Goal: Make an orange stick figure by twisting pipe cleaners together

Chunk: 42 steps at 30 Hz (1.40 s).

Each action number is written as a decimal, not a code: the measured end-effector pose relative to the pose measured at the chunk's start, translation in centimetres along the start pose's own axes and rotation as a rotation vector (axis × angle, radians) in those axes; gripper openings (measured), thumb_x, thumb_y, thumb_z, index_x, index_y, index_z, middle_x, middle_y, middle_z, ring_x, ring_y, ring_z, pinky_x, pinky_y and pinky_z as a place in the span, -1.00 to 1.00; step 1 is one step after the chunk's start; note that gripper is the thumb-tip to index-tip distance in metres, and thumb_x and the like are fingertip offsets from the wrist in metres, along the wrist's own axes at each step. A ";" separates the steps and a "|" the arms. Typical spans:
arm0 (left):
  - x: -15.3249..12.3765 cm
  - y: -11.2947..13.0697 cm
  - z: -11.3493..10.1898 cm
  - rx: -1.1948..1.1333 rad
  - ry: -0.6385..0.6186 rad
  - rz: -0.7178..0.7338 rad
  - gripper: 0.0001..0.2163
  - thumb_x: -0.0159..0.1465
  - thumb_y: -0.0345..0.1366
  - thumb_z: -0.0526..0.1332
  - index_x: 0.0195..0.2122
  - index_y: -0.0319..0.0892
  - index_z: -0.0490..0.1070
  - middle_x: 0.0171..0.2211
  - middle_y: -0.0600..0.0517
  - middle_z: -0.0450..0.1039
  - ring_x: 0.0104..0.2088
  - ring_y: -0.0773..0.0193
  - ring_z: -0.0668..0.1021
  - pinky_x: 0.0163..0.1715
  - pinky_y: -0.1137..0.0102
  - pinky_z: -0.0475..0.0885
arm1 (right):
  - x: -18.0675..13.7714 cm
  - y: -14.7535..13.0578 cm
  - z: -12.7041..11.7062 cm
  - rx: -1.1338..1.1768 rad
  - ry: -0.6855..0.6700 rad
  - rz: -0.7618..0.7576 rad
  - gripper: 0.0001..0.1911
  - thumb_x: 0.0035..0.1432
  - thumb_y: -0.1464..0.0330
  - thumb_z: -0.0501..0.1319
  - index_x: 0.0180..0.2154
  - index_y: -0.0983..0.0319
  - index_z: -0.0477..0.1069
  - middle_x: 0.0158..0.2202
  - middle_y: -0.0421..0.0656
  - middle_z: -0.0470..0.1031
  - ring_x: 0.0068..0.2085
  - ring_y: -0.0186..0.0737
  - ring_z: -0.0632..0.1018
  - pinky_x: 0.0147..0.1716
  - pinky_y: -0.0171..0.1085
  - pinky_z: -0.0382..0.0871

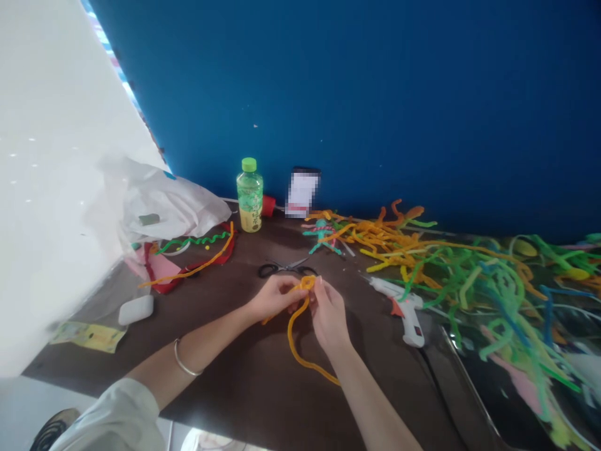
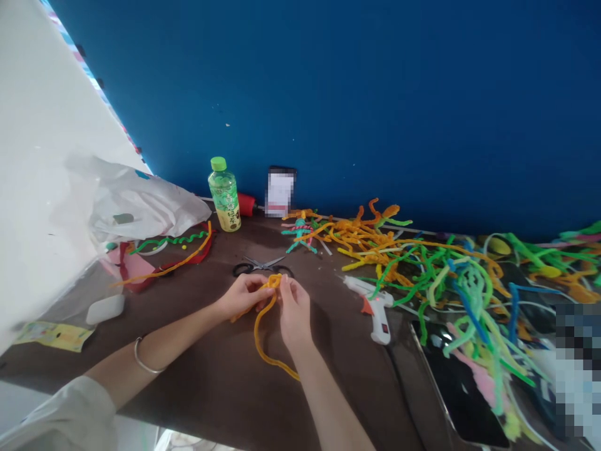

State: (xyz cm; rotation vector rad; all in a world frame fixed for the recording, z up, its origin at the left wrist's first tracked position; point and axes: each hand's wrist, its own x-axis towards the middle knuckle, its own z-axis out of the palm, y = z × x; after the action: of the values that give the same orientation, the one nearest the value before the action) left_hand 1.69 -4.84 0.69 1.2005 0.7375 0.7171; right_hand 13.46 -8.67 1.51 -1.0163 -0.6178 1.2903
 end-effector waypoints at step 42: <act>-0.1 1.1 -0.1 -0.237 -0.082 -0.095 -0.69 0.02 -0.11 0.24 -0.54 -0.26 0.21 -0.69 0.19 0.15 -0.75 0.59 0.13 -0.74 0.57 -0.11 | 0.1 -0.5 -0.3 0.204 -0.052 0.162 -0.80 -0.06 0.29 0.26 -0.54 0.22 0.27 -0.64 -0.34 0.15 -0.62 -0.49 0.16 -0.64 -0.44 0.10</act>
State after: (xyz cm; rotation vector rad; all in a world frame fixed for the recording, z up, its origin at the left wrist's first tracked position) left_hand 1.46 -4.68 1.79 0.9675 0.6184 0.6529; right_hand 13.96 -8.58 1.83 -0.8805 -0.4388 1.4938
